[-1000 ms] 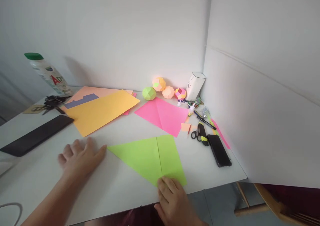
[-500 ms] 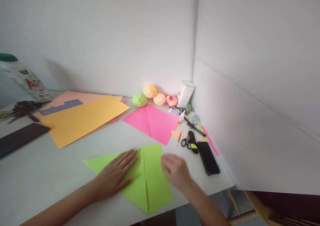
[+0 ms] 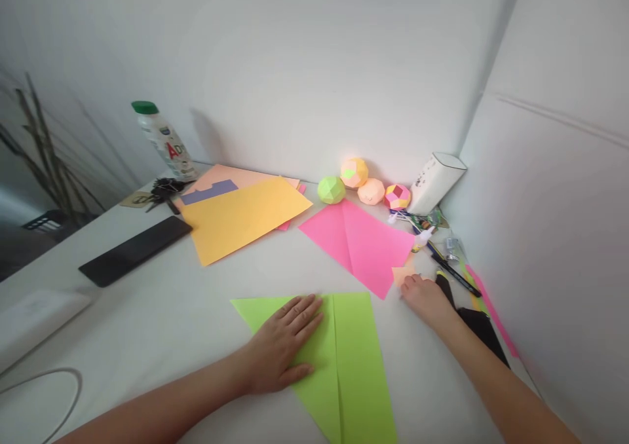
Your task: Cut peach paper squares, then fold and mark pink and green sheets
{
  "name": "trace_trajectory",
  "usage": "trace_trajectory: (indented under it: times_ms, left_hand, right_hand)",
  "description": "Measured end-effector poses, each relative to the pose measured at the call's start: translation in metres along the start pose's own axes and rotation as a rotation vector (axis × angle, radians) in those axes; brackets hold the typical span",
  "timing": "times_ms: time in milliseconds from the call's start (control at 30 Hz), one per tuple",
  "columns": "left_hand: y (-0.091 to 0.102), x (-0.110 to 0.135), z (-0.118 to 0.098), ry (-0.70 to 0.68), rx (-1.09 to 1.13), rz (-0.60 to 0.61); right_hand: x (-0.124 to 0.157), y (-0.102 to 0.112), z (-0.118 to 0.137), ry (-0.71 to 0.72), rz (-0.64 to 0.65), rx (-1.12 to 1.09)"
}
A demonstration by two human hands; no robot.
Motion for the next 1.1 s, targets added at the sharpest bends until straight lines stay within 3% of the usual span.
trace_trajectory:
  times_ms: [133, 200, 267, 300, 367, 433, 500, 567, 700, 800, 900, 1000, 1100]
  left_hand:
    - [0.005, 0.001, 0.0, 0.016, 0.006, -0.002]
    - [0.006, 0.001, 0.001, 0.02, -0.001, 0.002]
    - [0.008, 0.001, 0.001, 0.019, -0.012, -0.004]
    - [0.009, 0.001, 0.001, 0.017, -0.018, -0.012]
    - [0.01, 0.002, 0.0, 0.016, -0.029, -0.036]
    - [0.011, 0.002, 0.0, 0.011, -0.03, -0.065]
    - [0.011, 0.003, 0.0, 0.006, -0.023, -0.089]
    - [0.01, 0.004, 0.0, -0.002, -0.01, -0.1]
    - [0.007, 0.005, 0.002, -0.014, 0.017, -0.09]
    - [0.005, 0.006, 0.003, -0.017, 0.01, -0.091]
    - [0.001, 0.009, 0.004, -0.015, -0.008, -0.1]
    - [-0.002, 0.01, 0.004, -0.017, -0.024, -0.119]
    - [0.0, 0.01, 0.003, -0.016, -0.043, -0.115]
  right_hand:
    - [0.001, 0.026, -0.009, 0.085, -0.112, 0.002]
    - [0.007, 0.067, -0.01, 0.001, -0.441, 0.006]
    - [0.023, 0.107, -0.01, -0.246, -0.777, -0.121]
    - [0.026, 0.117, -0.002, -0.3, -0.833, -0.247]
    - [0.021, 0.136, 0.043, -0.142, -0.879, -0.415]
    - [0.022, 0.158, 0.092, 0.042, -0.987, -0.364]
    - [0.013, 0.161, 0.117, 0.08, -0.924, -0.401]
    - [0.007, 0.154, 0.125, 0.046, -0.88, -0.484]
    - [-0.013, 0.107, 0.125, 0.034, -0.601, -0.543]
    - [-0.021, 0.061, 0.095, -0.116, -0.46, -0.482]
    - [-0.018, 0.038, 0.061, -0.246, -0.446, -0.529]
    - [-0.012, 0.048, 0.057, -0.273, -0.519, -0.635]
    - [-0.01, 0.078, 0.101, -0.05, -0.539, -0.693]
Point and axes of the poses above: each hand's wrist, its own x-axis away from the middle knuckle, its own y-axis out of the back of the hand, z = x × y, the point moved 9 cm from there along -x, towards the middle knuckle, and after that the axes turned 8 degrees about x, right-handed, at the moved point
